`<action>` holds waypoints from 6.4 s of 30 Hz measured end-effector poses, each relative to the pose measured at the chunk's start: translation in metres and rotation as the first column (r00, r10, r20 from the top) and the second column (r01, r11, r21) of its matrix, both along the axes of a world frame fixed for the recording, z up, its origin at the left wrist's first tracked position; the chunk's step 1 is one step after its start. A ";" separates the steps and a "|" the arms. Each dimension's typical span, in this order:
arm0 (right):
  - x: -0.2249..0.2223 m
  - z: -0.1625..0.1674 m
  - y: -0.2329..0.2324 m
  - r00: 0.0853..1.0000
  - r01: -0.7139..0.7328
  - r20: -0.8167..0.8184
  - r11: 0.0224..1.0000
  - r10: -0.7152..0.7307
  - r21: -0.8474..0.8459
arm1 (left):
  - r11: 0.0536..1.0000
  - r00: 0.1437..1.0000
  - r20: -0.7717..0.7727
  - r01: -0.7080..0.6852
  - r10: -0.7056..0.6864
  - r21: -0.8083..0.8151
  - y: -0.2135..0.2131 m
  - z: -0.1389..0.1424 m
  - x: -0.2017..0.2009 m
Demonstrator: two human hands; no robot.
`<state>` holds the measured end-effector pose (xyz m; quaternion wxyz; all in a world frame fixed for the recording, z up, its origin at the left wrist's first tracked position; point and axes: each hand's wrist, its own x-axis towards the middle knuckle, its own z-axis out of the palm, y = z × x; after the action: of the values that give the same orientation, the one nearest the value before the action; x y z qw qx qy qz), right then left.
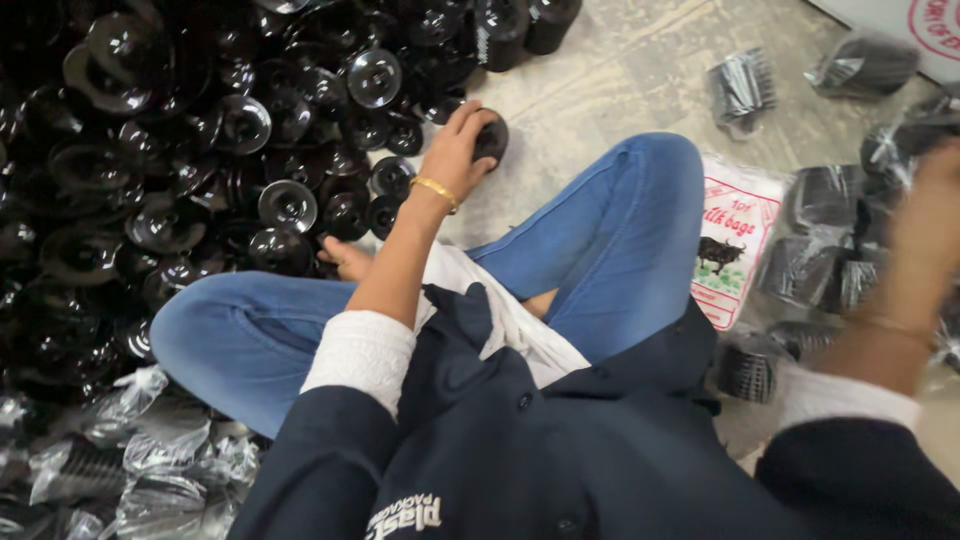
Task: The person sits cross-legged on the floor among piles of black plastic caps and bags of caps. They open a small clear plastic bag, place black plastic caps into it one at a time, and set filled bags aside with other bagged caps.
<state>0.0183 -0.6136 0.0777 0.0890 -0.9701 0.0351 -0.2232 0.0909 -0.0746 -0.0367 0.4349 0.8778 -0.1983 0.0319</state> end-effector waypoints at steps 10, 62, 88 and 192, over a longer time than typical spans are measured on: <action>0.025 -0.111 0.040 0.857 -0.102 -0.445 0.933 0.258 0.345 | 0.998 0.997 -0.069 -0.036 0.040 0.058 0.029 0.012 -0.054; 0.059 -0.094 0.028 0.680 -0.229 -0.637 0.931 0.363 0.285 | 0.938 0.925 -0.377 -0.174 0.051 -0.299 0.073 0.022 -0.070; 0.055 -0.027 0.071 0.935 -0.317 0.161 0.948 0.315 -0.014 | 0.777 0.761 -0.598 -0.211 -0.250 -0.593 0.073 0.025 -0.068; 0.092 -0.129 0.373 0.661 -0.200 -0.216 0.446 0.719 0.873 | 0.738 0.663 -0.534 -0.667 0.524 -0.103 0.012 -0.070 -0.040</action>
<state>0.1103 -0.2402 -0.0512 0.5525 -0.8103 -0.1269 0.1488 0.0507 -0.0625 -0.1070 0.5578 0.7996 0.2224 -0.0115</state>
